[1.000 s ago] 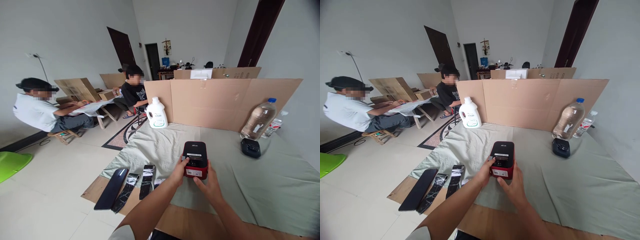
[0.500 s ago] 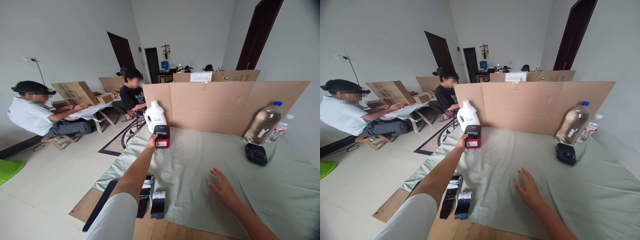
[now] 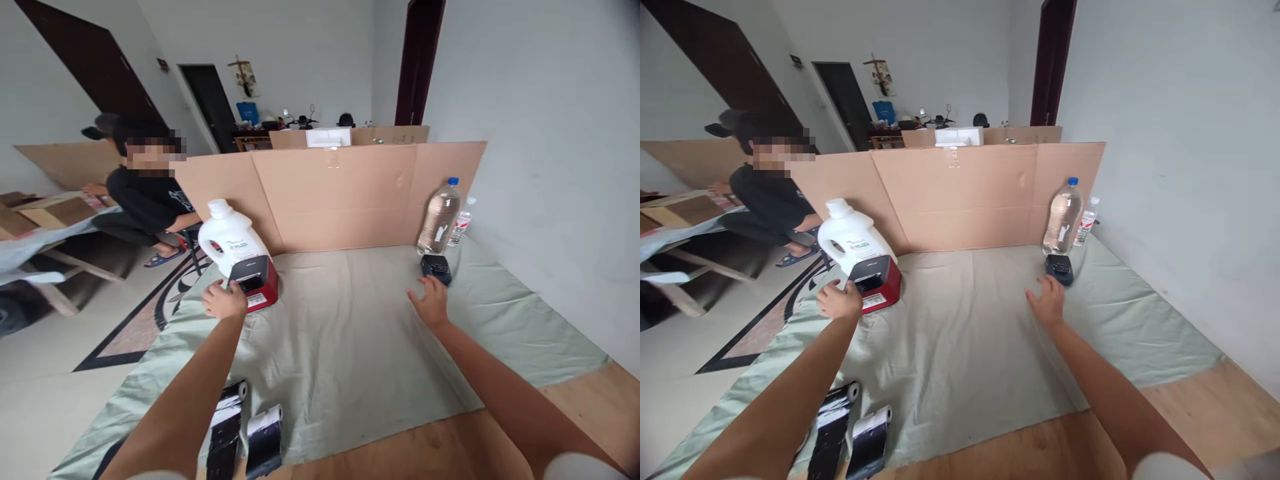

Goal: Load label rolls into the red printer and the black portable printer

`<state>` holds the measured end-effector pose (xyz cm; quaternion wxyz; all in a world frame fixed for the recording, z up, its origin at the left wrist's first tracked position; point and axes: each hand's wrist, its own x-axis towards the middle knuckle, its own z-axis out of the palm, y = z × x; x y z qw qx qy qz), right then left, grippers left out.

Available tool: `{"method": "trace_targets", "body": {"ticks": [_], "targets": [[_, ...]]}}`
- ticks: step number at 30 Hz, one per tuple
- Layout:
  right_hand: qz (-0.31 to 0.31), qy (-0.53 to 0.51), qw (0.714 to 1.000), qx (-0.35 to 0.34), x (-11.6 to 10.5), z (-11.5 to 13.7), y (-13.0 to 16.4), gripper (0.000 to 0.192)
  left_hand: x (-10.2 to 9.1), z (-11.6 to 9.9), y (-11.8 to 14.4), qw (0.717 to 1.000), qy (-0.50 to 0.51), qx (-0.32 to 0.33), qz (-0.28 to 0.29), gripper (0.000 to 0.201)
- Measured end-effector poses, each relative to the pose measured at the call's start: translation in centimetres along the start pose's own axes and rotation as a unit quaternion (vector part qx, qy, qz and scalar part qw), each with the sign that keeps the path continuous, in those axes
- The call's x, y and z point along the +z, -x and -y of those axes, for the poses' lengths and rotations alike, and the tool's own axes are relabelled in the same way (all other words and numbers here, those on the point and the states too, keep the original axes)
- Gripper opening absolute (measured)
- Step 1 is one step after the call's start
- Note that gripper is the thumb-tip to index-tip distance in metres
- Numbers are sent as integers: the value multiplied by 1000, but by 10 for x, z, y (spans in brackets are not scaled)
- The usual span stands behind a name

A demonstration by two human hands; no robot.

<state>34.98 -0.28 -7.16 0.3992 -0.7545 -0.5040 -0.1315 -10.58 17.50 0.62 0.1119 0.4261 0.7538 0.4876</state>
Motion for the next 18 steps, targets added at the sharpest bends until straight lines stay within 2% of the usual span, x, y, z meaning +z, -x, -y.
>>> {"method": "trace_targets", "body": {"ticks": [1, 2, 4, 7, 9, 11, 14, 16, 18], "targets": [[-2, 42, 999, 31, -1, -8, -19, 49, 4, -6, 15, 999, -8, 44, 18, 35], [11, 79, 995, 61, -3, -16, -36, 53, 9, -11, 34, 993, -9, 97, 59, 35], [64, 129, 981, 132, -3, -27, -62, 64, 21, -16, 83, 960, 30, 197, 197, 33], [144, 155, 950, 231, 4, -41, -77, 78, 36, -13, 173, 896, 104, 237, 361, 38], [175, 157, 943, 236, 8, -48, -75, 77, 39, -5, 230, 861, 92, 248, 435, 44], [179, 158, 948, 209, 9, -54, -68, 71, 35, 5, 274, 826, 49, 297, 476, 48], [148, 162, 957, 188, 1, -60, -51, 66, 20, 17, 305, 747, -18, 400, 531, 51], [120, 162, 962, 186, -11, -63, -34, 66, 8, 23, 309, 703, -80, 466, 531, 53], [96, 156, 968, 171, -25, -68, -11, 67, -4, 29, 308, 675, -128, 513, 515, 54]]}}
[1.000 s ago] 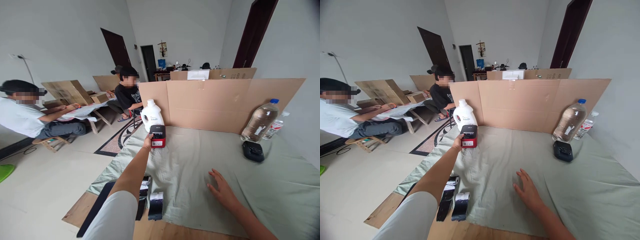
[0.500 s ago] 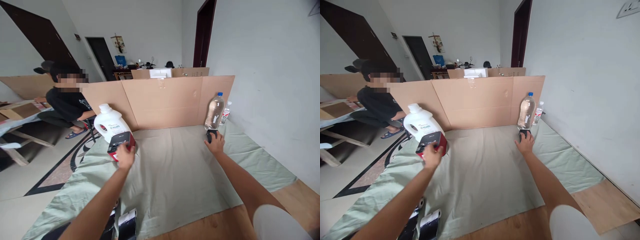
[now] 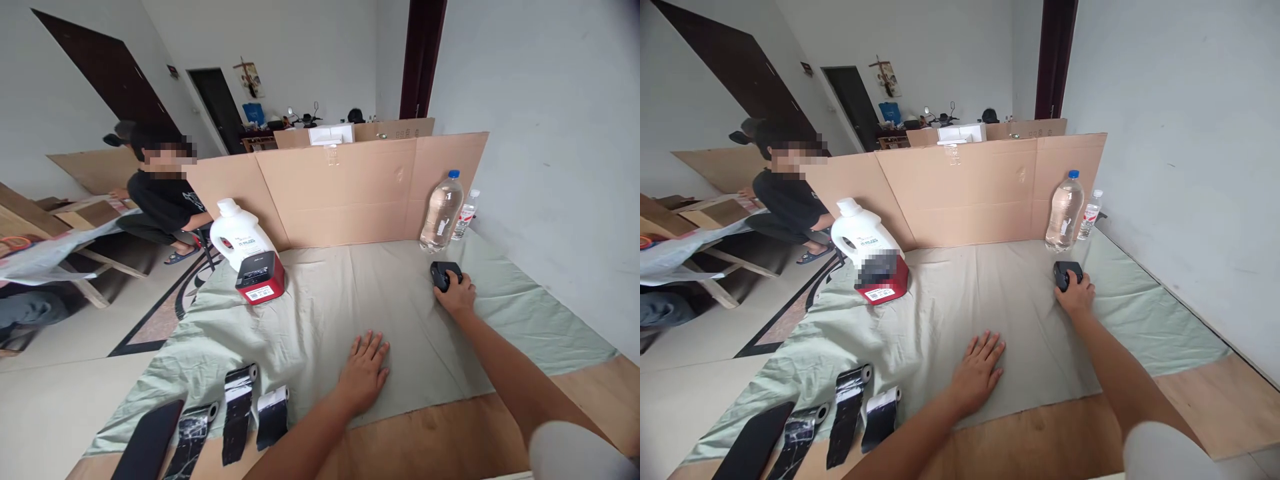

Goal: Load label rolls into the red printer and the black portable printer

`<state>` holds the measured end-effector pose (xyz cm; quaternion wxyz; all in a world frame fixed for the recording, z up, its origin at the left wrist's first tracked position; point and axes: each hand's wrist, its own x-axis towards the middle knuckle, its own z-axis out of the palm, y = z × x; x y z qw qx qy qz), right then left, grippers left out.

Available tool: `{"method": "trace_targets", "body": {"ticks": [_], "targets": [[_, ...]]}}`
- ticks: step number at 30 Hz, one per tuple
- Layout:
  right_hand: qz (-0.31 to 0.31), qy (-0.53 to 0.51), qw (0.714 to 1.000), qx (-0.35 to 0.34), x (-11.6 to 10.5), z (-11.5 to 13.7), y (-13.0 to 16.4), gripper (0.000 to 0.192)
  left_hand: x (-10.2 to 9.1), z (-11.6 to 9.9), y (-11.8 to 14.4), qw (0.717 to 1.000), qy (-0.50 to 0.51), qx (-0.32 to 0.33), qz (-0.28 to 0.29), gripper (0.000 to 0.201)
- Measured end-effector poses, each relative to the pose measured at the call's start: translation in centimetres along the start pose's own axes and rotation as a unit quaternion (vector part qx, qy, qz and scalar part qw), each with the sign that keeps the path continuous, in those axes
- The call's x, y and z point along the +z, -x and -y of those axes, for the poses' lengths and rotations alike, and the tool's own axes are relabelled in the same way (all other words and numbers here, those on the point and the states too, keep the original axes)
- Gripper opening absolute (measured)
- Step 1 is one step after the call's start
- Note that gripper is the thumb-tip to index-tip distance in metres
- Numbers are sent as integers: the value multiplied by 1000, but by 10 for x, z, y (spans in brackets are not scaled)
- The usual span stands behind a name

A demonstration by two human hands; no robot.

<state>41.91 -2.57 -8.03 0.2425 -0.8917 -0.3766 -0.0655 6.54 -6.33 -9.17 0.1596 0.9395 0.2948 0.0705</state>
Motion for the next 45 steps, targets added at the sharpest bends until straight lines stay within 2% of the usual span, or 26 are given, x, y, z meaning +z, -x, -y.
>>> {"method": "trace_targets", "body": {"ticks": [4, 7, 10, 13, 17, 20, 24, 29, 32, 35, 38, 43, 45], "targets": [[-51, -39, 997, -47, -17, -28, 50, 64, -3, -2, 18, 1000, -12, 25, 2, 52], [-74, -117, 985, -106, -34, -22, 92, 59, -3, -3, 23, 998, 49, 22, -28, 48], [-47, -206, 960, -183, -46, 14, 138, 55, -4, -1, 22, 983, 135, -26, -119, 41], [-6, -255, 939, -229, -47, 64, 184, 53, -4, 6, 23, 946, 220, -59, -231, 43], [4, -281, 935, -218, -35, 116, 231, 52, -5, 14, 27, 902, 267, -69, -333, 45], [3, -287, 938, -192, -26, 132, 253, 53, -5, 18, 27, 881, 298, -84, -358, 47], [-7, -264, 943, -203, -22, 130, 266, 47, -2, 20, 24, 865, 356, -102, -339, 50], [2, -261, 939, -223, -24, 122, 262, 39, 1, 18, 22, 860, 368, -126, -331, 47], [39, -301, 933, -195, -25, 121, 250, 31, -2, 20, 20, 860, 346, -148, -345, 43], [78, -346, 924, -141, -20, 121, 237, 28, -7, 26, 16, 857, 344, -188, -333, 39], [76, -381, 915, -104, -11, 123, 232, 23, -9, 32, 11, 846, 380, -215, -305, 37], [77, -427, 895, -100, -6, 124, 234, 24, -8, 33, 12, 822, 418, -232, -309, 34], [83, -429, 894, -95, -6, 124, 232, 24, -9, 32, 12, 809, 445, -250, -292, 36]]}}
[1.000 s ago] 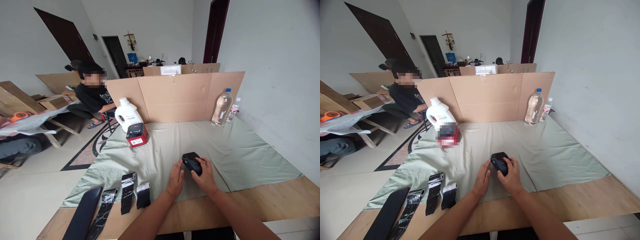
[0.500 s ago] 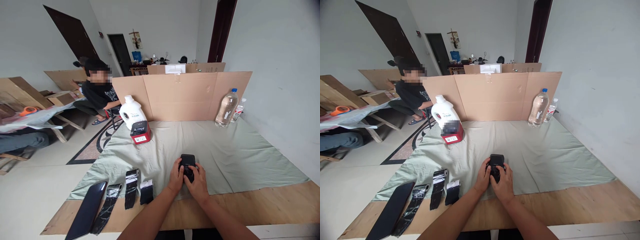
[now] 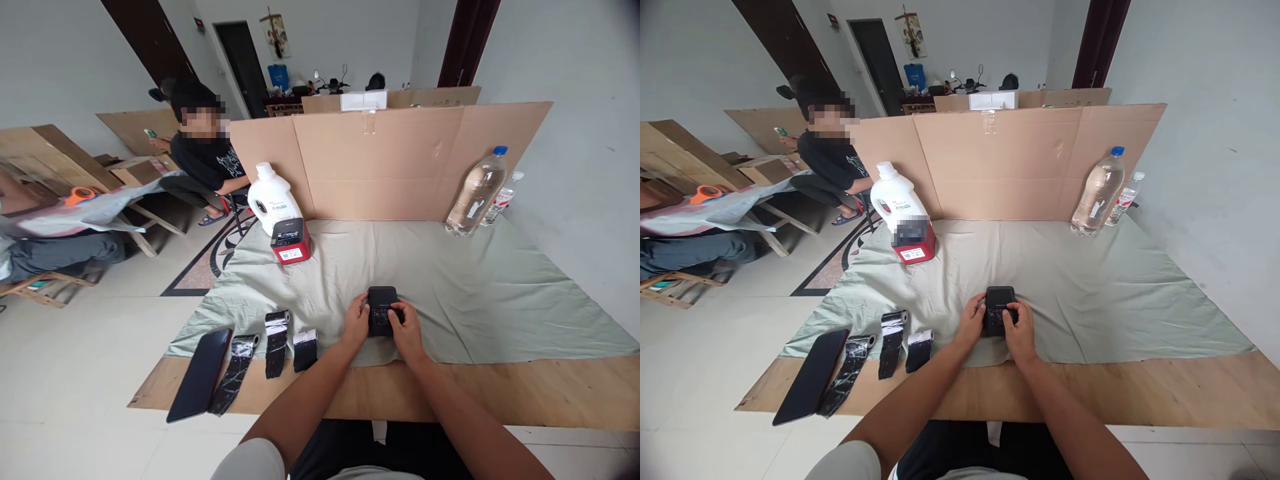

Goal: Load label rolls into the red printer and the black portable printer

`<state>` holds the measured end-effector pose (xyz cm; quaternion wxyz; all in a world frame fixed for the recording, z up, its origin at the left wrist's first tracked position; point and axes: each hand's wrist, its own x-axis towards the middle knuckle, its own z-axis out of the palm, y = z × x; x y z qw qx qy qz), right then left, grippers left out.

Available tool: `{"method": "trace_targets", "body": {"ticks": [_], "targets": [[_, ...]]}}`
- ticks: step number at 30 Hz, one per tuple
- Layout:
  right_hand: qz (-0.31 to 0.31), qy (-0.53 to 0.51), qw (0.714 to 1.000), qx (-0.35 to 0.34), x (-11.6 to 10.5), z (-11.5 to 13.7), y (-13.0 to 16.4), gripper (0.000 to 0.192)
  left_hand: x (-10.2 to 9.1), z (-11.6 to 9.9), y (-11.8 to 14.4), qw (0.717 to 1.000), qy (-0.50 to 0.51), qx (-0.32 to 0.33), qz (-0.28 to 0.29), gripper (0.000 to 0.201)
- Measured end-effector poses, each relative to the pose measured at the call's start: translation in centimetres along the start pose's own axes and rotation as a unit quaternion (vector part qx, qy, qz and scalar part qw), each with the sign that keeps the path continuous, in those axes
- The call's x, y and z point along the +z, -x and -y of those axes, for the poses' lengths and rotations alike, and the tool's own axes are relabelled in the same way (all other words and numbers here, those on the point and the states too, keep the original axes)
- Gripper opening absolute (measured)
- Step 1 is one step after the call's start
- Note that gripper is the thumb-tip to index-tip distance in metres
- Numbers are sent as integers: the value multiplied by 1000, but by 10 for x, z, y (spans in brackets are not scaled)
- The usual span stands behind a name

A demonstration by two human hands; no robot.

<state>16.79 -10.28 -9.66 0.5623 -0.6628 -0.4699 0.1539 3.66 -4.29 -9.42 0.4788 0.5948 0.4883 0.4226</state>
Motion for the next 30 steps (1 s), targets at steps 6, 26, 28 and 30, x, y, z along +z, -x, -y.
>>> {"method": "trace_targets", "body": {"ticks": [6, 26, 28, 30], "targets": [[-19, 33, 999, -29, 4, -6, -7, 24, -12, -17, -12, 973, 100, -171, 118, 63], [10, 133, 985, -114, 17, -34, -2, 61, -28, -22, -45, 927, 180, -218, 245, 70], [18, 137, 984, -113, 17, -36, -2, 62, -28, -23, -48, 925, 176, -228, 246, 71], [25, 139, 983, -113, 16, -36, -2, 62, -26, -24, -49, 928, 165, -233, 238, 71]]}}
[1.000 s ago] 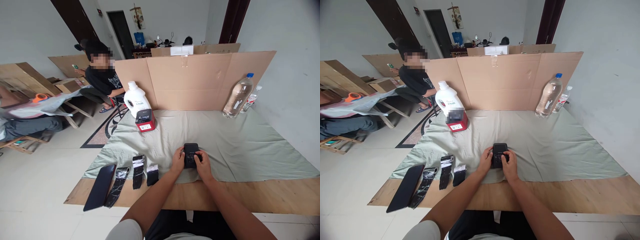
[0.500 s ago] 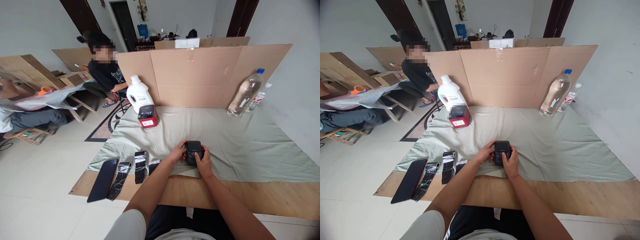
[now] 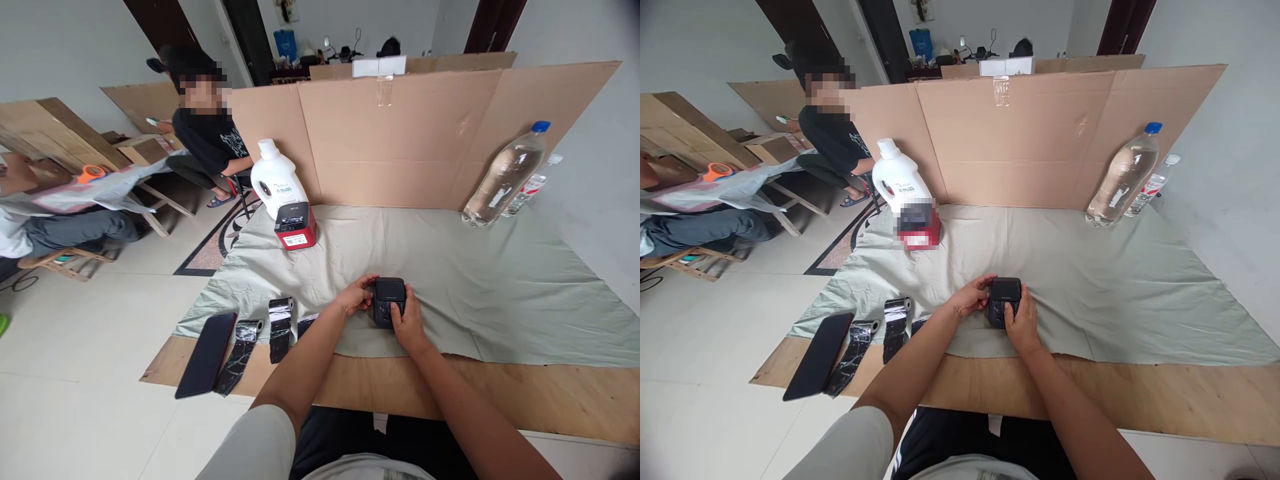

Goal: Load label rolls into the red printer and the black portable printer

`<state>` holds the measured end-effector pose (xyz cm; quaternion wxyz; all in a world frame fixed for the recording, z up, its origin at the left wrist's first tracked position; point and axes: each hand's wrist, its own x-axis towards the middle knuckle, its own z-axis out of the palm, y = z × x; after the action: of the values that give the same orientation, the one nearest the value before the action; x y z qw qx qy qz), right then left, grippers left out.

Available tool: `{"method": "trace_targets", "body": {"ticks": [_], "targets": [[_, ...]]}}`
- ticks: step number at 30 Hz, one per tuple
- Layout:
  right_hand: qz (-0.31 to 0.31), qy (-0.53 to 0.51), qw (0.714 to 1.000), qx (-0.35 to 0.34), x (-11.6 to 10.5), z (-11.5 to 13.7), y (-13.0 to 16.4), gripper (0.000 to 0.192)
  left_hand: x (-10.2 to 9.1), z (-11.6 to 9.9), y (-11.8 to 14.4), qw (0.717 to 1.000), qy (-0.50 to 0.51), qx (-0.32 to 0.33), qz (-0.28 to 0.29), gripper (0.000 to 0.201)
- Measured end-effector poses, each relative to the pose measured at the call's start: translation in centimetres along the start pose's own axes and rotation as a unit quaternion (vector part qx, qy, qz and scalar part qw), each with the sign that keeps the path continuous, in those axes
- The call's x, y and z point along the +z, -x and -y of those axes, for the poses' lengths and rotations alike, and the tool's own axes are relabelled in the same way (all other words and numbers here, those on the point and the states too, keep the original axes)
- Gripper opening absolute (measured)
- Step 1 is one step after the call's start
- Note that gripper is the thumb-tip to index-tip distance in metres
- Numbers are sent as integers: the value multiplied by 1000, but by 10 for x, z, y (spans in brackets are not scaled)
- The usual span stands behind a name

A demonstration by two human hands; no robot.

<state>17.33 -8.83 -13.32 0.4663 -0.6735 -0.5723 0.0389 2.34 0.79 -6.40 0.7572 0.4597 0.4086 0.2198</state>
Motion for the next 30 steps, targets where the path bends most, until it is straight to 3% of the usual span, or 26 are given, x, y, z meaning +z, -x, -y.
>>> {"method": "trace_targets", "body": {"ticks": [5, 12, 20, 22, 26, 30], "targets": [[5, -12, 1000, 5, -1, 4, -1, 64, 4, 0, 2, 1000, -19, -2, -23, 71], [-23, -87, 994, 66, -10, 11, -2, 56, 5, 0, 6, 999, -14, 2, -43, 70], [-39, -153, 982, 100, -11, 3, -5, 43, 3, -2, 9, 1000, -20, -1, -4, 67], [-31, -167, 980, 104, -9, 1, -6, 43, 6, -5, 15, 998, -55, 14, 5, 74], [-24, -180, 979, 93, -8, -1, -6, 45, 15, -12, 23, 981, -175, 80, -33, 88], [-21, -190, 977, 92, -7, -2, -5, 46, 20, -22, 22, 967, -233, 86, -46, 87]]}}
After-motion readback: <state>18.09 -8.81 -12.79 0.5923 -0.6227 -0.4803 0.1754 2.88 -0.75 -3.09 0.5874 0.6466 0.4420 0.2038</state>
